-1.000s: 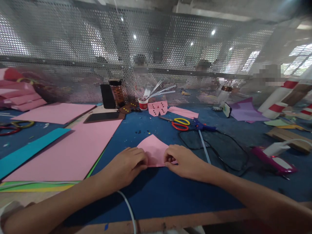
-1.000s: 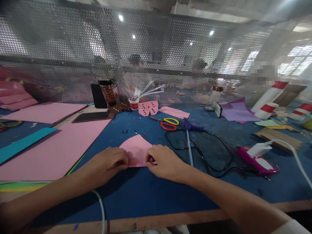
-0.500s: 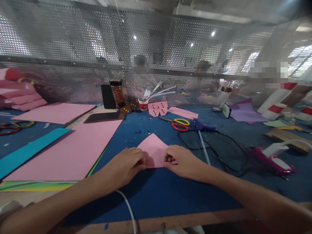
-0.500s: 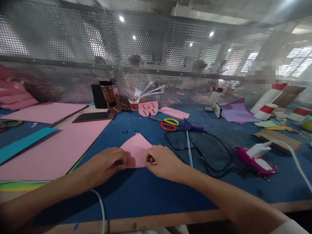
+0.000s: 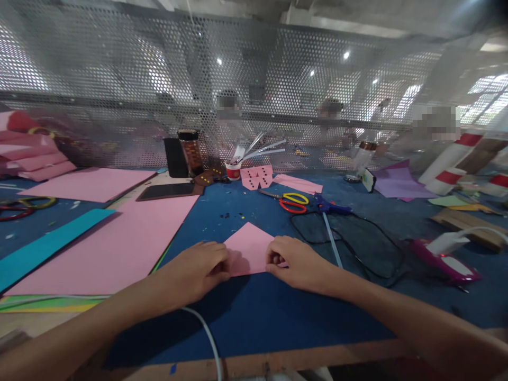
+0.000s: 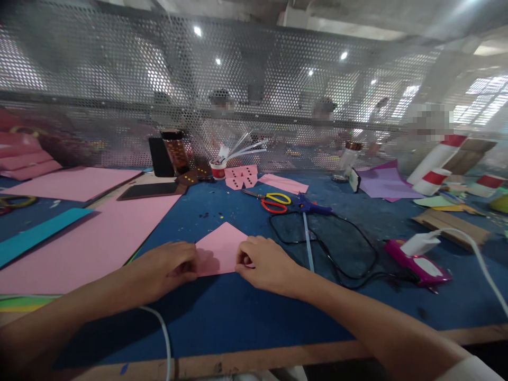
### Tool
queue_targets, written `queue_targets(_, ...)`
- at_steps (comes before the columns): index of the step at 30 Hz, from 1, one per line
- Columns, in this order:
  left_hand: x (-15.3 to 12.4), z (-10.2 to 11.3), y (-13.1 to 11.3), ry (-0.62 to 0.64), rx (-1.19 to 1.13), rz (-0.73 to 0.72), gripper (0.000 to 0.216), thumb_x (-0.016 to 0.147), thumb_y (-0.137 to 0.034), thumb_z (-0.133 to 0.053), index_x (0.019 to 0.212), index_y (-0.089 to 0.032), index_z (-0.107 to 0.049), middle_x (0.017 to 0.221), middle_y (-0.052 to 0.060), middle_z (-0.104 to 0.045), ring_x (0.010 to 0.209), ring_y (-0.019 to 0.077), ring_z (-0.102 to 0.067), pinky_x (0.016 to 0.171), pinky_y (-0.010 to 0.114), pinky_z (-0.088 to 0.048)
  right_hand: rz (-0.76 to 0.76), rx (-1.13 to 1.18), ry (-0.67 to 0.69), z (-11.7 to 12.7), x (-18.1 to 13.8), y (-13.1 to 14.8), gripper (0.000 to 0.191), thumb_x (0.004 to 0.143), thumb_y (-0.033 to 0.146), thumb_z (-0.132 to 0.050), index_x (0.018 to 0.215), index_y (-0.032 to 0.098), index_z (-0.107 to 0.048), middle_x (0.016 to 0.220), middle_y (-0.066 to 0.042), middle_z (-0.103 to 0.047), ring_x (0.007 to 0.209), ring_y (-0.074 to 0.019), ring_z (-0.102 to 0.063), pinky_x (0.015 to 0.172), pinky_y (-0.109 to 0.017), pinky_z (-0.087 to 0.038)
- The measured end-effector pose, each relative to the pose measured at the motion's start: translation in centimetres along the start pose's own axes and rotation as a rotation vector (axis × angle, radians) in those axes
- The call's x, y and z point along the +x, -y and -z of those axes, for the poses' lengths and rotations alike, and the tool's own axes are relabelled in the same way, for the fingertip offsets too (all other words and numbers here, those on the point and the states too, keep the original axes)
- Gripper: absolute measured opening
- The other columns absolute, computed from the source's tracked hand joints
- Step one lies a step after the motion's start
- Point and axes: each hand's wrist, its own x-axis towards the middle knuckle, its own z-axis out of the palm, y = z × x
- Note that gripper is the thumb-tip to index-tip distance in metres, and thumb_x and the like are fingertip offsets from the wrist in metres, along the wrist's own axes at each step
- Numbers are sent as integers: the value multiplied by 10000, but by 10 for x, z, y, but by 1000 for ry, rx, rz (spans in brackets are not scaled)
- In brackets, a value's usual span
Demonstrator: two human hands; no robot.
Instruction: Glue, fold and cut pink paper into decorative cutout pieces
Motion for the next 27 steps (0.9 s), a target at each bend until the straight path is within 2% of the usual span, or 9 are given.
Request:
queue_targets(12,2,-2,7,27,-8,45,105,881,-302,-601,825,-215,-619,836,19,-657,768,196,-594,661,285,-379,-10,-22,11,0,0,0,23,845,181,-653,856,190,-635,890,-15,-646,832,-156,-555,750,-266,-391)
queue_targets(17,-1,6,5,57,-11,48,36,840,-235,-599,844,-219,-630,847,21,-658,787,201,-591,666,282,-380,-11,-13,6,0,0,0,27,843,184,-655,855,194,-633,888,-10,-646,827,-154,-552,745,-264,-391)
queue_targets(27,-5,20,-2,127,-2,95,78,868,-210,-539,818,-208,-599,894,23,-675,833,211,-612,701,287,-388,4,-6,-1,-1,1,-3,22,837,180,-644,840,193,-627,871,-4,-641,808,-147,-545,731,-259,-389)
